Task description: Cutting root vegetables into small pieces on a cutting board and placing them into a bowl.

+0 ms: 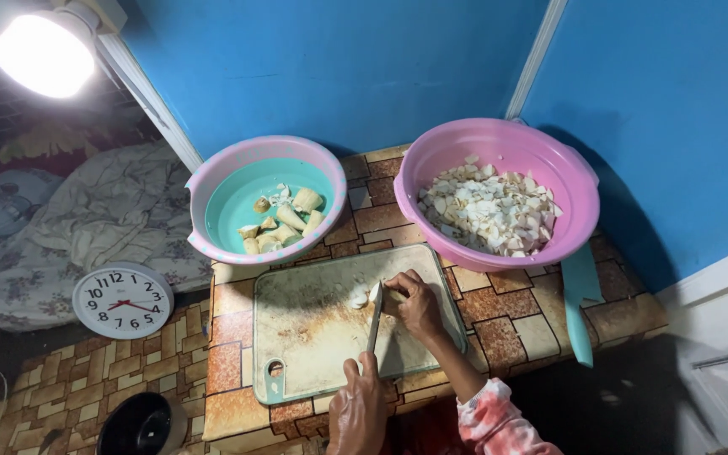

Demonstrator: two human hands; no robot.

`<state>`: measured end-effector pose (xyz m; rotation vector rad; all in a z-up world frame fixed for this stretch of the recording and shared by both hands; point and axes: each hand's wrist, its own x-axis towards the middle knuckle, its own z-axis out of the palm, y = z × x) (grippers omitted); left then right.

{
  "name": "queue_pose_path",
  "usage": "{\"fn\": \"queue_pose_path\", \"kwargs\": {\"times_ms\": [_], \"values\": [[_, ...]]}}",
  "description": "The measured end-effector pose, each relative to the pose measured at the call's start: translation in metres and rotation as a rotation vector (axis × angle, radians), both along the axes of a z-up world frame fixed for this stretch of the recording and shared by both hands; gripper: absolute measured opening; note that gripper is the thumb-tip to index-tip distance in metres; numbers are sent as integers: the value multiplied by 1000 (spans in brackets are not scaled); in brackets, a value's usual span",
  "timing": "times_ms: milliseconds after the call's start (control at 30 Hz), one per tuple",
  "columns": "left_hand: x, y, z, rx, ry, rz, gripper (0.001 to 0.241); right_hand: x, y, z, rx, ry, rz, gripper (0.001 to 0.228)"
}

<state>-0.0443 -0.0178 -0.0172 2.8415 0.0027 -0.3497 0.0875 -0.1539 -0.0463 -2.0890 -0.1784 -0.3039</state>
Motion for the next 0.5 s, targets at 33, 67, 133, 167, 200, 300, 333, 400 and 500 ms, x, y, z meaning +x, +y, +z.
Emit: {"fn": "queue_pose_path", "kwargs": {"times_ms": [33,67,133,167,200,300,333,400,500], "values": [[-1,0,2,-1,0,0,19,0,0,0,-1,0,0,24],[-2,1,5,46,-19,-28,19,0,0,0,4,-8,-2,25],[-3,1,3,92,-37,-52,19,1,1,-2,7,-16,0,26],[-2,1,0,96,-61,-46,21,1,1,-4,7,-8,-7,26],[-1,1,-4,100,-85,-40,24,2,0,-6,7,-1,-14,27],[0,3,20,18,-66,-65,27,0,2,1,20,-7,-12,24],[1,3,14,17,-64,-64,27,0,1,-2,18,-5,-11,24],[6,3,4,-21,-71,-56,26,2,-1,-8,-22,38,-11,25],[16,2,5,41,-108,-74,32,1,1,-4,7,-32,-4,25]]}}
